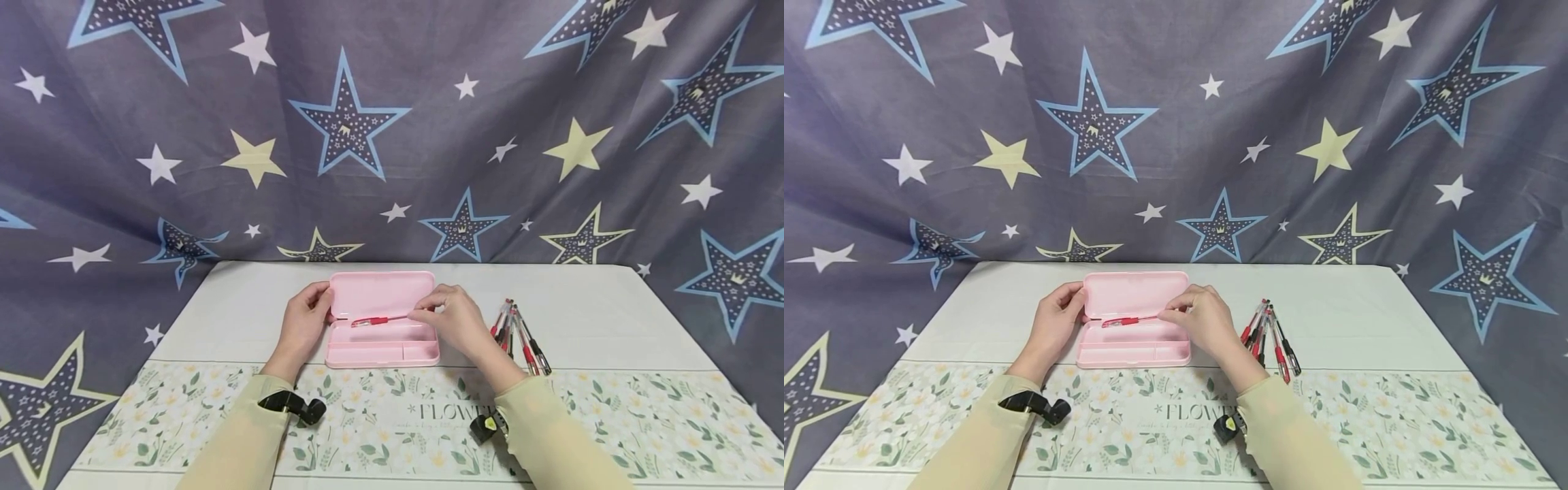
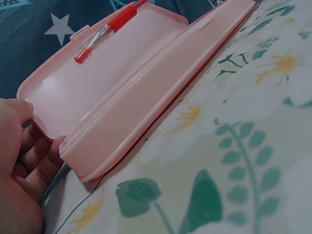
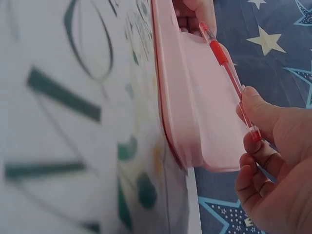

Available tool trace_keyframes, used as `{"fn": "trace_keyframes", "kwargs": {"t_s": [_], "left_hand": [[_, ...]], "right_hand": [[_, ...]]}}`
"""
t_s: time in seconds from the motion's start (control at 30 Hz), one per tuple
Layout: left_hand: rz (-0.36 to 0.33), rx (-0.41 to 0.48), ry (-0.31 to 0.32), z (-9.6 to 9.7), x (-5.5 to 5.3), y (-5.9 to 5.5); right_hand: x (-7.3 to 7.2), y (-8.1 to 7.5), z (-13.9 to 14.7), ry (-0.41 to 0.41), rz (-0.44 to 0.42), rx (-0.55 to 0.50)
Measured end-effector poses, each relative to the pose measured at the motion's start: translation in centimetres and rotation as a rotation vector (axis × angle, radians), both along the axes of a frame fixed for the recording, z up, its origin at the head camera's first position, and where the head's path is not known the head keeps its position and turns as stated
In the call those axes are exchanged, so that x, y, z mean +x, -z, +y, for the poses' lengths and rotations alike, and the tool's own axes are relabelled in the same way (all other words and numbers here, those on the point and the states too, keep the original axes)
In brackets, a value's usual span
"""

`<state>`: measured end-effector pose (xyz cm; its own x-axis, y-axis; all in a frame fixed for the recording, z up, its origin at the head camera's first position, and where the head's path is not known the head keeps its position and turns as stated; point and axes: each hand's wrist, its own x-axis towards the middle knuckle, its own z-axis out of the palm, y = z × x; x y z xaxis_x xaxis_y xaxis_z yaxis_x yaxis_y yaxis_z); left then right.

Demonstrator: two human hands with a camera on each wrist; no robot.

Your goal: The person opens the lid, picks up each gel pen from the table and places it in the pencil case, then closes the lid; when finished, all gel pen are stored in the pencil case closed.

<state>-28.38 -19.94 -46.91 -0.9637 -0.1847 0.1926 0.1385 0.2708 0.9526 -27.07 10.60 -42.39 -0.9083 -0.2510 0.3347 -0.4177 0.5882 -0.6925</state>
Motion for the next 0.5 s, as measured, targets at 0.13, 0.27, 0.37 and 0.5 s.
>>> {"fn": "trace_keyframes", "kwargs": {"t_s": [0.13, 0.27, 0.37, 0.5], "left_hand": [[-0.006, -0.012, -0.004, 0.0, 0.1, 0.0], [-0.007, -0.015, -0.001, 0.0, 0.1, 0.0], [-0.005, -0.016, 0.0, 0.0, 0.1, 0.0], [-0.003, -0.017, 0.0, 0.0, 0.0, 0.0]], "right_hand": [[0.3, 0.1, -0.8, -0.011, -0.038, 0.007], [0.4, 0.3, -1.5, -0.01, -0.089, 0.025], [0.5, 0.4, -1.8, -0.003, -0.131, 0.029], [0.5, 0.6, -2.0, -0.002, -0.149, 0.03]]}}
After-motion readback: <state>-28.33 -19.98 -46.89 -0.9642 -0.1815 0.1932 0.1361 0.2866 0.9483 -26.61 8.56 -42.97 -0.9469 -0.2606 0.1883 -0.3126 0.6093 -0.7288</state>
